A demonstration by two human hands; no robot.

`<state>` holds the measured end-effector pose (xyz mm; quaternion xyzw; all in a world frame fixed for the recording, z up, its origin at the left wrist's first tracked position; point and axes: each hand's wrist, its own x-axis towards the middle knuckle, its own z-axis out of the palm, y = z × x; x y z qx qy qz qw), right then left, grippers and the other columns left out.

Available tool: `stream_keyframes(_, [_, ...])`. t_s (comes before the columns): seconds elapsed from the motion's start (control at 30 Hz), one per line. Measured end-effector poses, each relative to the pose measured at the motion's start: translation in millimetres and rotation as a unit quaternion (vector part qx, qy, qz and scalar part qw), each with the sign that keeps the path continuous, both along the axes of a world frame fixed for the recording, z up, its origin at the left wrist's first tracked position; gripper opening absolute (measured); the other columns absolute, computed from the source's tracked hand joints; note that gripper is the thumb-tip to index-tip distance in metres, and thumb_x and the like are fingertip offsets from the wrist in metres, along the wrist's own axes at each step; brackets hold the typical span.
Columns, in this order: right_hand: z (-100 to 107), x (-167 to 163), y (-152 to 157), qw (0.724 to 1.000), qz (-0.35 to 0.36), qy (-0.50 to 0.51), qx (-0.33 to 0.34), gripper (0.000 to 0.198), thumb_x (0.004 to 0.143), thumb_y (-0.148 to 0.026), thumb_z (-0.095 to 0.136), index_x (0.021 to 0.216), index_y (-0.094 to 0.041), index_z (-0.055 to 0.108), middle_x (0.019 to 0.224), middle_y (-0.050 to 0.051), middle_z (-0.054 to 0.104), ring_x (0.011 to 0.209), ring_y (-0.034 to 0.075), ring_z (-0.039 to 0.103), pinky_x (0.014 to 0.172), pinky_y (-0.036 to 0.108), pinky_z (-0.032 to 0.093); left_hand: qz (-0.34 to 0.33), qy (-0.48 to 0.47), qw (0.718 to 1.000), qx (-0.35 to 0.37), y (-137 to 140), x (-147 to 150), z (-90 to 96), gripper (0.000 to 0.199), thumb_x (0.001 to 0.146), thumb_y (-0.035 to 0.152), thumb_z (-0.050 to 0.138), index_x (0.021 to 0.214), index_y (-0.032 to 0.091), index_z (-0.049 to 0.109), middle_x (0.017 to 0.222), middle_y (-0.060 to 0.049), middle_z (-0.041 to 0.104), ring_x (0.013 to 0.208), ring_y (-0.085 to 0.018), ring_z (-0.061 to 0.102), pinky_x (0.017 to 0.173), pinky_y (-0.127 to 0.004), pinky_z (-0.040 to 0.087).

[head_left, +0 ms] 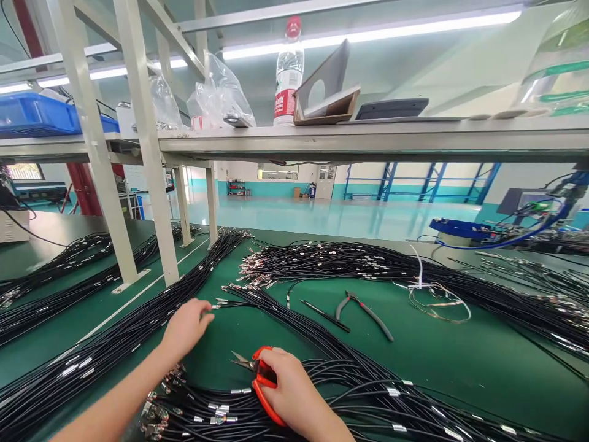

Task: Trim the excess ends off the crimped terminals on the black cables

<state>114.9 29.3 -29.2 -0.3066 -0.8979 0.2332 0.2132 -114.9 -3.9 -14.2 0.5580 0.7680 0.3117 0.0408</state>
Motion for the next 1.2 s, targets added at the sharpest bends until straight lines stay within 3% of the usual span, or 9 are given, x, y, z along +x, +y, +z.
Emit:
stream_keyframes(0.13, [-1,-1,1,1.0,-0.003,0.002,0.001,0.01,0.06,-0.01,0.047,0.061,-0.019,0.044,0.065,-0.001,0.051,0.059,0.011,0.043,0.053,0.018,0.03,0.033,-0.069,0.997,0.0,43,-26,-2.6,0.009,0.055,0.027,0.062,0.056,0.018,0.059,0.056,-0.002,0.056,0.061,-0.022,0.054,0.058,-0.028,0.036])
stream_keyframes(0.23, [-2,0,1,1.0,0.001,0.012,-0.001,0.012,0.058,-0.008,0.046,0.062,-0.019,0.046,0.065,-0.001,0.053,0.06,0.011,0.044,0.054,0.018,0.031,0.021,-0.139,0.99,0.019,54,-27,-4.2,0.02,0.047,0.024,0.066,0.038,0.019,0.049,0.039,0.002,0.047,0.049,-0.018,0.05,0.052,-0.027,0.034])
stream_keyframes(0.33, [-2,0,1,1.0,-0.001,0.018,-0.002,0.014,0.056,-0.007,0.047,0.061,-0.019,0.045,0.062,-0.002,0.052,0.058,0.011,0.043,0.053,0.018,0.03,0.014,-0.229,0.97,0.08,57,-19,7.9,0.023,0.048,0.031,0.066,0.041,0.018,0.049,0.041,0.002,0.048,0.05,-0.017,0.05,0.051,-0.027,0.036])
stream_keyframes(0.53, [-5,-2,3,0.995,-0.032,0.094,-0.025,0.008,0.066,-0.014,0.053,0.061,-0.018,0.049,0.06,-0.003,0.052,0.054,0.01,0.042,0.051,0.019,0.03,-0.027,-0.429,0.866,0.256,76,30,55.1,0.036,0.066,0.054,0.05,0.07,0.018,0.047,0.074,-0.004,0.059,0.071,-0.015,0.057,0.064,-0.027,0.045])
stream_keyframes(0.67, [7,7,7,0.948,-0.11,0.295,-0.053,0.011,0.076,-0.028,0.053,0.072,-0.017,0.053,0.069,0.002,0.056,0.063,0.014,0.05,0.06,0.023,0.039,-0.068,-0.505,0.806,0.302,79,70,77.7,0.037,0.074,0.055,0.04,0.067,0.019,0.041,0.06,0.003,0.049,0.053,-0.009,0.049,0.055,-0.022,0.041])
stream_keyframes(0.83, [37,28,13,0.843,-0.195,0.486,-0.126,0.021,0.073,-0.037,0.058,0.083,-0.018,0.054,0.07,0.002,0.057,0.062,0.014,0.051,0.063,0.027,0.043,-0.146,-0.507,0.827,0.193,42,110,65.2,0.033,0.064,0.042,0.065,0.054,0.014,0.051,0.045,0.005,0.04,0.041,-0.005,0.029,0.041,-0.02,0.021])
stream_keyframes(0.9, [44,31,14,0.831,-0.185,0.499,-0.159,0.023,0.071,-0.038,0.06,0.083,-0.018,0.055,0.071,0.001,0.056,0.061,0.013,0.05,0.061,0.026,0.043,-0.194,-0.455,0.865,0.082,26,124,49.8,0.031,0.067,0.04,0.062,0.053,0.013,0.054,0.047,0.003,0.044,0.044,-0.007,0.03,0.043,-0.021,0.02])
stream_keyframes(0.97, [45,29,15,0.84,-0.159,0.484,-0.188,0.022,0.068,-0.036,0.063,0.079,-0.018,0.056,0.071,0.0,0.056,0.061,0.013,0.05,0.059,0.024,0.042,-0.222,-0.436,0.872,0.021,14,133,35.5,0.03,0.069,0.039,0.059,0.054,0.013,0.057,0.049,0.002,0.046,0.047,-0.008,0.032,0.046,-0.022,0.022])
stream_keyframes(1.2, [35,22,18,0.861,-0.157,0.435,-0.212,0.021,0.065,-0.033,0.066,0.076,-0.018,0.056,0.068,-0.001,0.054,0.062,0.012,0.051,0.058,0.023,0.043,-0.266,-0.596,0.756,-0.055,8,126,18.6,0.021,0.067,0.03,0.064,0.067,0.01,0.062,0.058,0.0,0.048,0.049,-0.006,0.029,0.048,-0.023,0.018])
